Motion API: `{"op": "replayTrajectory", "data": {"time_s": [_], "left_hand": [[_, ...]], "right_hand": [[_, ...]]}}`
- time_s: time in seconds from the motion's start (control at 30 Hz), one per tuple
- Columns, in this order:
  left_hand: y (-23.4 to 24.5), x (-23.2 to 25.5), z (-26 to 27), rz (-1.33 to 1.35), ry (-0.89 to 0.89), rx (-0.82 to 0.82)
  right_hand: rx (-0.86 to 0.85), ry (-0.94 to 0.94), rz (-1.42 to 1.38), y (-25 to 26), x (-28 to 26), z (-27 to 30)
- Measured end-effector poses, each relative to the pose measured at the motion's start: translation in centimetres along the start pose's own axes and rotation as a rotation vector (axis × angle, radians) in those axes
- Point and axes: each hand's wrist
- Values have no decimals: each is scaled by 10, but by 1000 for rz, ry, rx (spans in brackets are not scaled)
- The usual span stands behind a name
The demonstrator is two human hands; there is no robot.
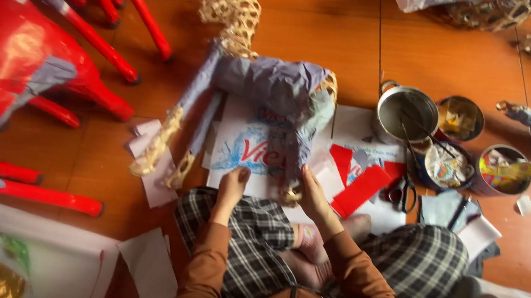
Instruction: Applying paper mache strips to a giraffe-shaped frame to create a decorative figure.
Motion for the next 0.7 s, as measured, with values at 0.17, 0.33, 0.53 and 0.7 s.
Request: {"op": "replayTrajectory", "data": {"time_s": [0.17,0.33,0.53,0.7], "left_hand": [[-26,54,34,798,47,-142],[-47,107,52,1315,105,-413],[-95,72,26,1321,329,-467],[-102,49,25,1362,197,-306]], "right_hand": [[-55,-108,-1,17,-8,63],[177,-223,205,74,20,99],[149,-48,349,74,-4,102],[56,-37,465,69,-15,101]]}}
Point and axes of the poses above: each hand's wrist, its own z-axis away from the middle knuckle, its own y-axis out of the back of the hand, x = y × z, and after that the axes turned 7 degrees about -x, right-handed
